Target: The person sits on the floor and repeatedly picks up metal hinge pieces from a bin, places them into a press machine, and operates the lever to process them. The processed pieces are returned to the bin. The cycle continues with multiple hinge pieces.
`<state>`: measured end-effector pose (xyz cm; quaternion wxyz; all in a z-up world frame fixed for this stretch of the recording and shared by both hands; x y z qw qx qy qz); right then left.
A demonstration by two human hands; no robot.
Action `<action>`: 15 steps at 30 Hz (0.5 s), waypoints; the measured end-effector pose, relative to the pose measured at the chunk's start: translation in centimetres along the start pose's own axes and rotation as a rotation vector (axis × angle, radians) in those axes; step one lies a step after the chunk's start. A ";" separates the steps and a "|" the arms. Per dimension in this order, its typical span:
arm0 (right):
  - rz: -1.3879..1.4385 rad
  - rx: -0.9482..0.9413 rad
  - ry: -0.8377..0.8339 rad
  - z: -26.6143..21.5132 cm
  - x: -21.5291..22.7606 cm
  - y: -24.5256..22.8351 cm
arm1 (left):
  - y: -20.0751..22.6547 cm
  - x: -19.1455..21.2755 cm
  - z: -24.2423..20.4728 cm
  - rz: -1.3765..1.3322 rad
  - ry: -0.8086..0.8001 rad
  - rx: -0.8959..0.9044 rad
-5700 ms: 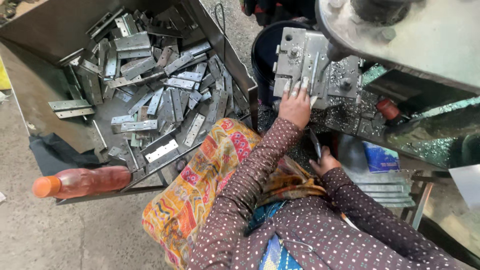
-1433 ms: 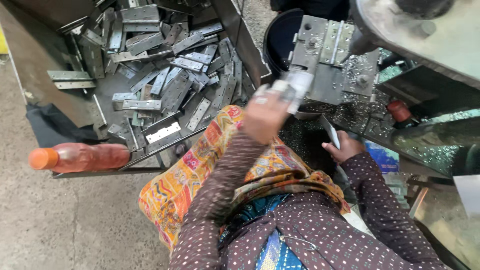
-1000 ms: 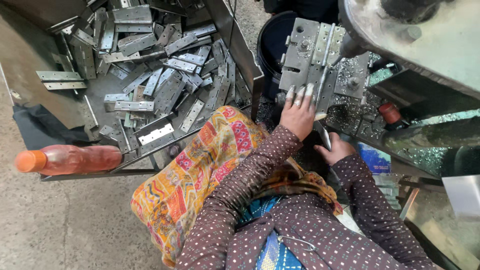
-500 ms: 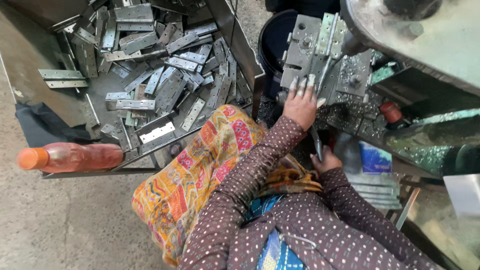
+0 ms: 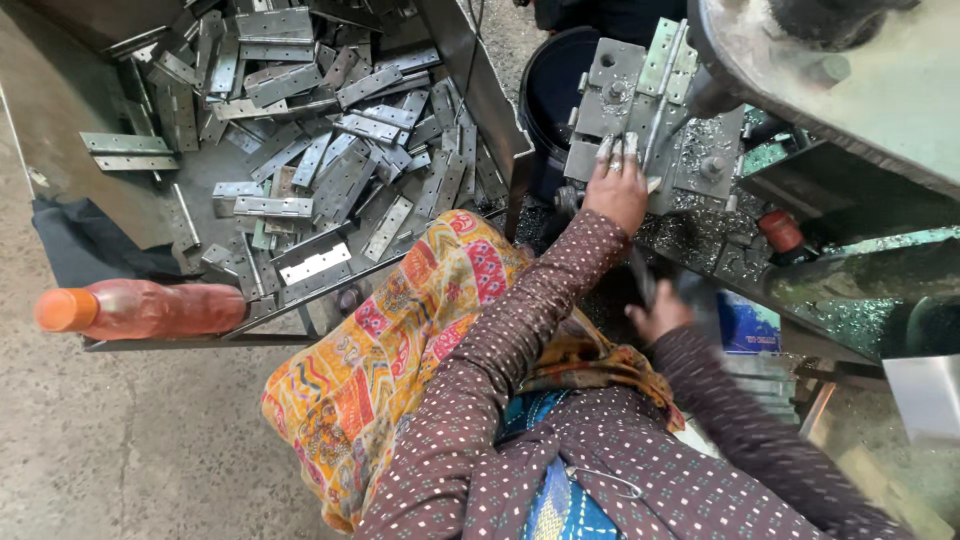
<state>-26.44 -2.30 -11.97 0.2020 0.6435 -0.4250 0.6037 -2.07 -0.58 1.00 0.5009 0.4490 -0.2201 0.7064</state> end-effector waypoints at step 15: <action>-0.125 0.056 -0.160 2.3 4.3 -2.0 | -0.2 -0.3 -0.5 -0.029 -0.094 -0.040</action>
Point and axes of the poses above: each hand's wrist, its own z-axis towards the middle knuckle, its own x-axis out of the back of the hand, y = z × x, the point moved 3 cm from there along z, towards the middle knuckle, and after that the axes turned 10 degrees about y, right-handed, at the moved point
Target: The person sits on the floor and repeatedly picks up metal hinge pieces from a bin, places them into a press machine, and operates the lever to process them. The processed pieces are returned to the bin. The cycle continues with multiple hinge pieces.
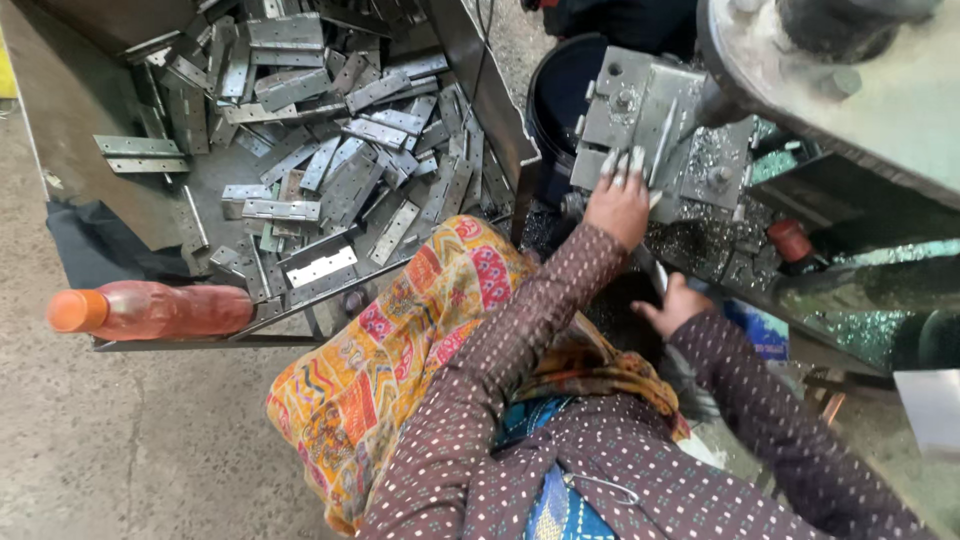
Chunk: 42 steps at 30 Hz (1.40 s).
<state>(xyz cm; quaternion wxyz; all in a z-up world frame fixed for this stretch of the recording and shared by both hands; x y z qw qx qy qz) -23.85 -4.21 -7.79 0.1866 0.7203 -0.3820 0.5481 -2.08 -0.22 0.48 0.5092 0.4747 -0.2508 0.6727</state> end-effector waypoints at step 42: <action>0.093 -0.024 0.168 -0.9 -3.3 0.8 | -2.0 -1.1 5.1 -0.046 -0.054 0.082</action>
Point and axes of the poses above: each hand's wrist, its own z-axis towards the middle knuckle, its own x-axis out of the back of the hand, y = z × x, the point moved 3 cm from there along z, towards the middle knuckle, and after that the axes turned 10 degrees about y, right-handed, at the moved point
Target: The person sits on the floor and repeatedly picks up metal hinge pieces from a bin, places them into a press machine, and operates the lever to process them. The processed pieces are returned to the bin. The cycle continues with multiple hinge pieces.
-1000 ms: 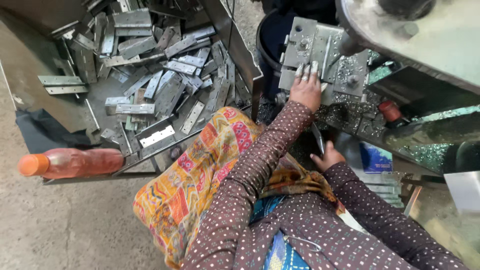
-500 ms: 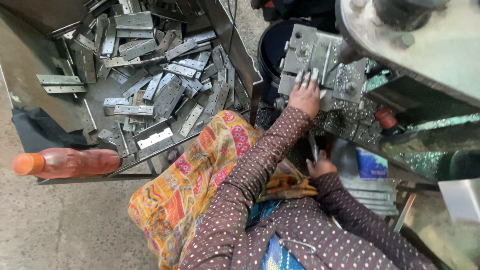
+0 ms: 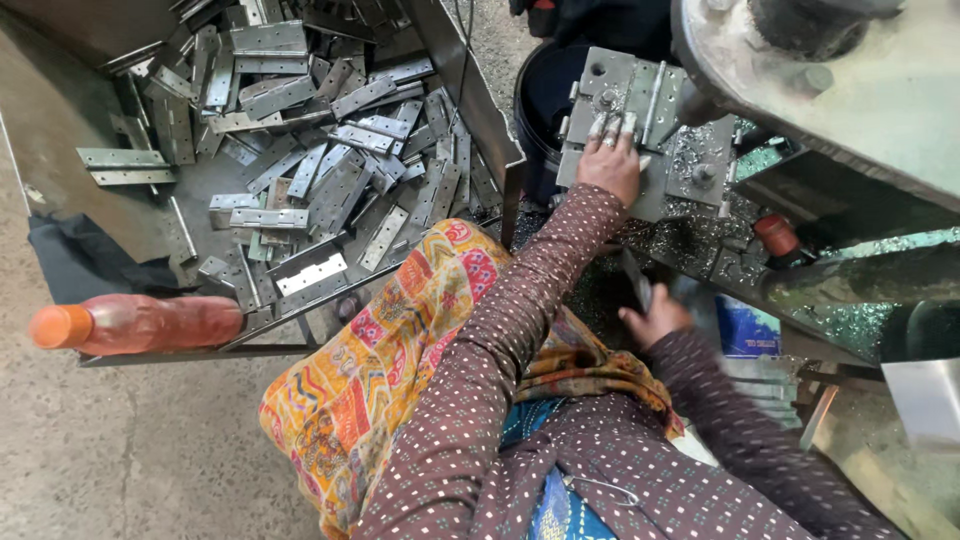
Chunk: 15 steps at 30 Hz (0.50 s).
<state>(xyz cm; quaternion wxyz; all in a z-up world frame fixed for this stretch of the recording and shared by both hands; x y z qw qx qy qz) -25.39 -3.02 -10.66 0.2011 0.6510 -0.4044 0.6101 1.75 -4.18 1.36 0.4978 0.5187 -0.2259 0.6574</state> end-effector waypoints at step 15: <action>-0.032 0.004 -0.159 1.3 3.1 -2.1 | -0.2 -0.1 0.0 0.067 -0.193 -0.010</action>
Point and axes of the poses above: each hand's wrist, its own z-axis towards the middle knuckle, its own x-axis out of the back of the hand, y = z × x, the point moved 3 cm from there along z, towards the middle knuckle, and after that the axes turned 10 degrees about y, right-handed, at the moved point
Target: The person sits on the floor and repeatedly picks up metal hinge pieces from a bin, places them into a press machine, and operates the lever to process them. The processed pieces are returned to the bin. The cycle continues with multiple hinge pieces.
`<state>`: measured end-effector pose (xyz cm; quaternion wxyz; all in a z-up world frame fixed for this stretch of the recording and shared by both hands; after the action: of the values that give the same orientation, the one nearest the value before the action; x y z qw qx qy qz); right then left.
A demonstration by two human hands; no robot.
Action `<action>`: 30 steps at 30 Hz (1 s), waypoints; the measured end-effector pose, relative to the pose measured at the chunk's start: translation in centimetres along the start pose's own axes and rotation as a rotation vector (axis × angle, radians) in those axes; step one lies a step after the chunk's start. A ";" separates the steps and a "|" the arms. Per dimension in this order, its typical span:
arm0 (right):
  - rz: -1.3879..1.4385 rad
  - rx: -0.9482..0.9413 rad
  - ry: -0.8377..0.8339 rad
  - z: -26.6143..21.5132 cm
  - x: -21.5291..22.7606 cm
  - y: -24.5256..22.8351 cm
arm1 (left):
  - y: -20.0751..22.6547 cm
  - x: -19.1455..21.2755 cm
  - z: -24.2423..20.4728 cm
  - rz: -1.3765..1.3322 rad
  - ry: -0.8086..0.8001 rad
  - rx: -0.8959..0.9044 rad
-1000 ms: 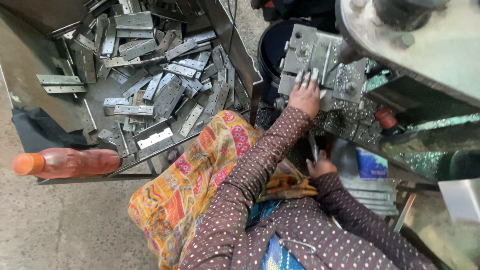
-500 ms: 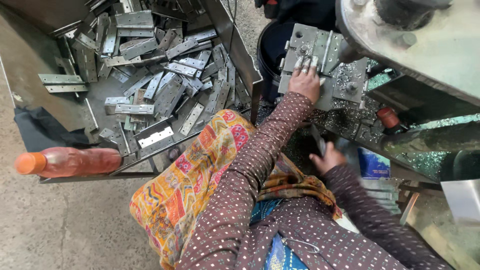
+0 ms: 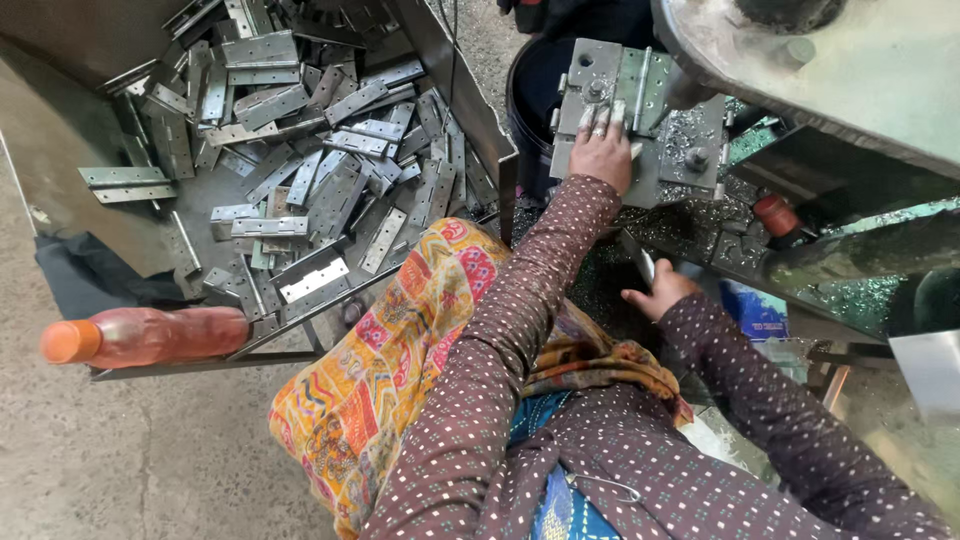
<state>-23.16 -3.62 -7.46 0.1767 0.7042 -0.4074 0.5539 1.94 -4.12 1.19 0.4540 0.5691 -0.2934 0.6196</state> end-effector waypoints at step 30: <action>0.653 0.119 0.867 -7.4 10.1 -4.3 | 2.3 8.8 -12.6 -0.189 0.639 -0.334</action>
<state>-24.01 0.41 5.18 0.1070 0.2568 -0.4626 0.8418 -5.16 8.00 7.79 0.6643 0.2897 -0.1803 0.6650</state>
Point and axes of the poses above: each hand's wrist, its own z-axis towards the middle knuckle, its own x-axis out of the back of the hand, y = z × x, the point moved 3 cm from there along z, towards the middle knuckle, and after that the axes turned 10 degrees about y, right-handed, at the moved point
